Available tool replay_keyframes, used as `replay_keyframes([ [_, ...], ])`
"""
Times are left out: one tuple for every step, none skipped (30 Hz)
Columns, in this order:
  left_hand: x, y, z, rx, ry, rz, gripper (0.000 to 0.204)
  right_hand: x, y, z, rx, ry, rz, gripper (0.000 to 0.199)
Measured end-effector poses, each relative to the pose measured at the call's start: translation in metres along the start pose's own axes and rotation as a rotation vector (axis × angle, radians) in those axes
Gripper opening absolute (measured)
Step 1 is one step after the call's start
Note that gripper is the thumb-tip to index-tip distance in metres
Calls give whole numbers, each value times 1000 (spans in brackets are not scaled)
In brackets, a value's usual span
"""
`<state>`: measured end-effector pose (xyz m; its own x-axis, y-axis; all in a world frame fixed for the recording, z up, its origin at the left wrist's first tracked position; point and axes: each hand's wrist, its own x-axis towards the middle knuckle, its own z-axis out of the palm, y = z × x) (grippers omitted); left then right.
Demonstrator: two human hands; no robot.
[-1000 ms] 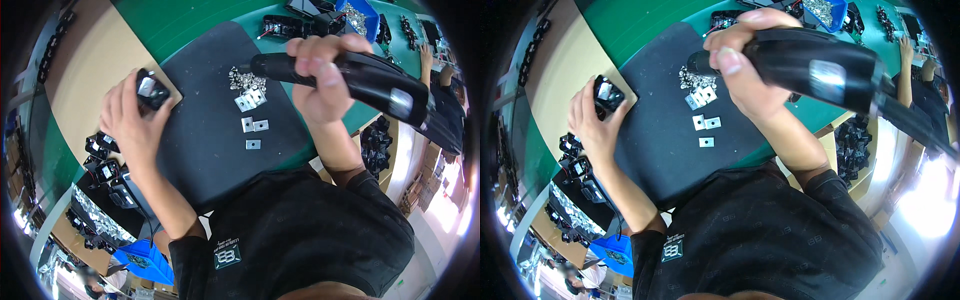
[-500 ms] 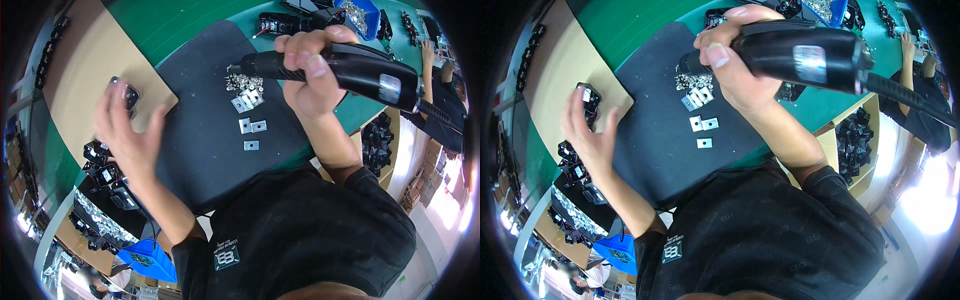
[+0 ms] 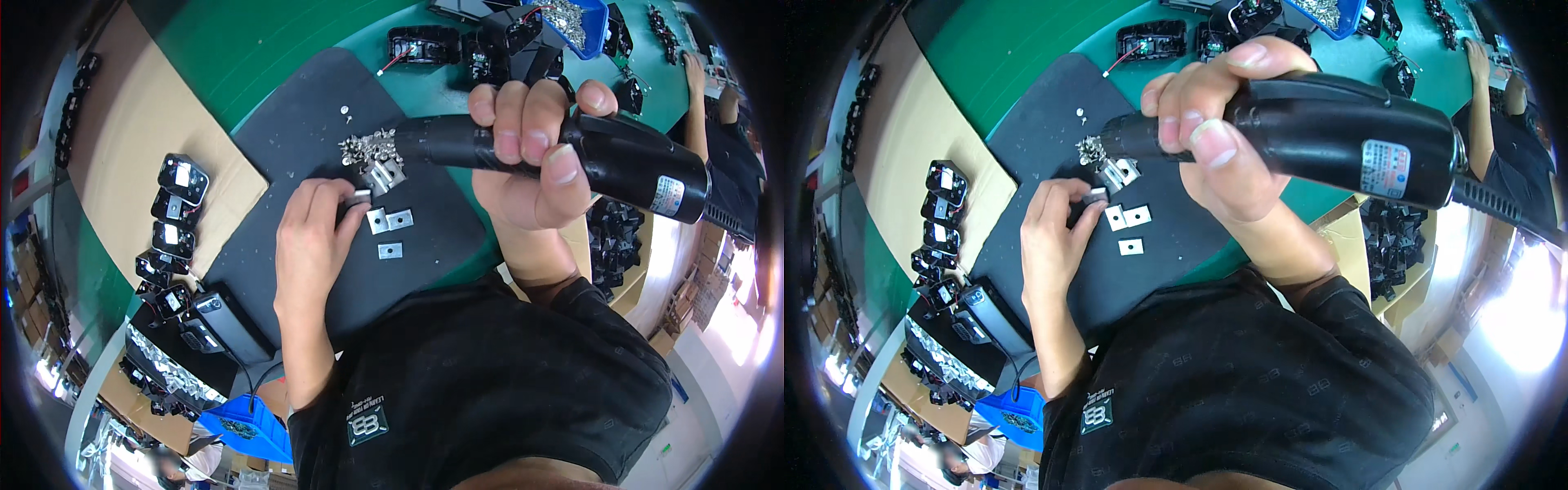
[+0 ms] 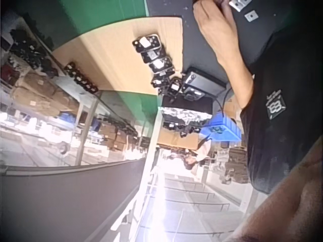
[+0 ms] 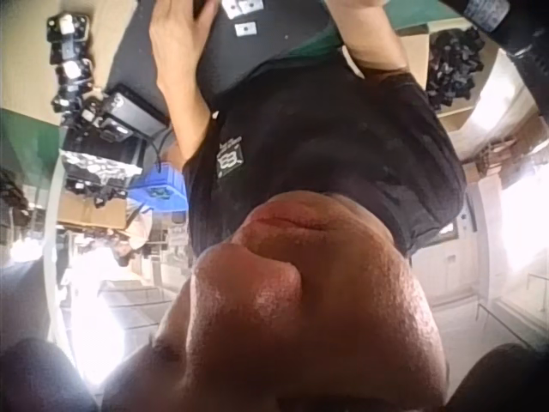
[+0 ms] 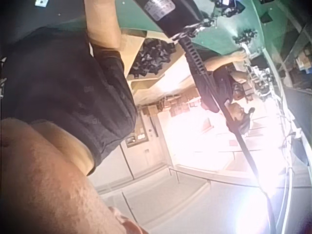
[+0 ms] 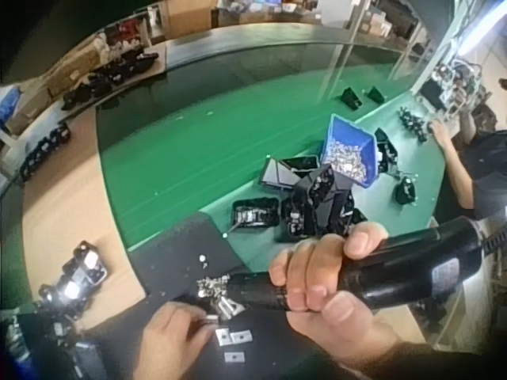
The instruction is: The person uses a cordless electric screwdriver to fasten screws into small black electronic devices on a green workbench. They repeatedly pick up screws, align them with the screwdriver bit, and drive them into the devices, then place the finished units aside. The workspace contains piles of screws, metal brackets, and other electronic components.
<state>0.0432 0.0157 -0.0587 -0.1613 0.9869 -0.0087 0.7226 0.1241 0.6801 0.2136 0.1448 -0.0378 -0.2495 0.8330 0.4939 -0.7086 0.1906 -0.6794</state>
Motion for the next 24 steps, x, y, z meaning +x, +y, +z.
replay_keyframes([
  [0, 1, -1, 17, -8, -16, 20, 0, -4, -1, -36, -21, 21, 46],
  [1, 0, -3, 34, -17, -31, 20, 0, -6, 0, -42, 4, 31, 44],
  [1, -2, -5, 51, -26, -46, 20, -1, -8, -3, -20, -7, 17, 45],
  [3, -3, -6, 52, 27, -37, 21, -1, -9, -7, -2, -21, 2, 47],
  [6, 1, -11, 45, 23, -114, 17, 0, -13, -12, 1, -42, 8, 47],
  [12, 1, -10, -9, 72, -162, 15, 1, -23, -17, -3, -61, 31, 47],
  [15, 2, -11, -57, 125, -220, 14, 1, -30, -18, 5, -80, 53, 47],
  [25, 3, -8, -147, 206, -202, 15, 1, -37, -18, 0, -92, 71, 47],
  [37, 9, -8, -189, 209, -194, 15, 2, -42, -19, 22, -91, 72, 45],
  [50, 19, -10, -170, 186, -185, 15, 3, -45, -17, 49, -71, 73, 43],
  [63, 26, -10, -154, 169, -175, 15, 4, -49, -13, 65, -64, 69, 41],
  [77, 28, -7, -115, 191, -40, 15, 4, -53, -10, 79, -49, 72, 39],
  [91, 31, -4, -73, 212, 94, 14, 4, -54, -11, 84, -47, 67, 39],
  [104, 36, -1, -32, 214, 154, 15, 3, -57, -13, 87, -42, 60, 39],
  [116, 40, 2, -16, 214, 163, 15, 3, -59, -14, 91, -39, 53, 38],
  [127, 40, 5, 7, 195, 210, 15, 3, -61, -16, 86, -49, 53, 38],
  [136, 40, 8, 31, 176, 256, 16, 4, -61, -18, 86, -56, 47, 38],
  [144, 38, 9, 49, 153, 290, 15, 4, -61, -19, 89, -64, 43, 37],
  [153, 36, 12, 62, 125, 328, 15, 5, -61, -22, 88, -68, 36, 37],
  [158, 35, 13, 76, 98, 364, 15, 5, -61, -23, 88, -73, 34, 38],
  [159, 35, 14, 45, 39, 306, 14, 5, -60, -25, 91, -86, 27, 39],
  [161, 35, 14, 12, -24, 250, 14, 6, -60, -27, 89, -95, 20, 39],
  [161, 37, 14, -18, -85, 192, 14, 7, -60, -29, 88, -105, 16, 40],
  [158, 42, 11, -20, -140, 73, 14, 8, -60, -30, 96, -115, 18, 40],
])
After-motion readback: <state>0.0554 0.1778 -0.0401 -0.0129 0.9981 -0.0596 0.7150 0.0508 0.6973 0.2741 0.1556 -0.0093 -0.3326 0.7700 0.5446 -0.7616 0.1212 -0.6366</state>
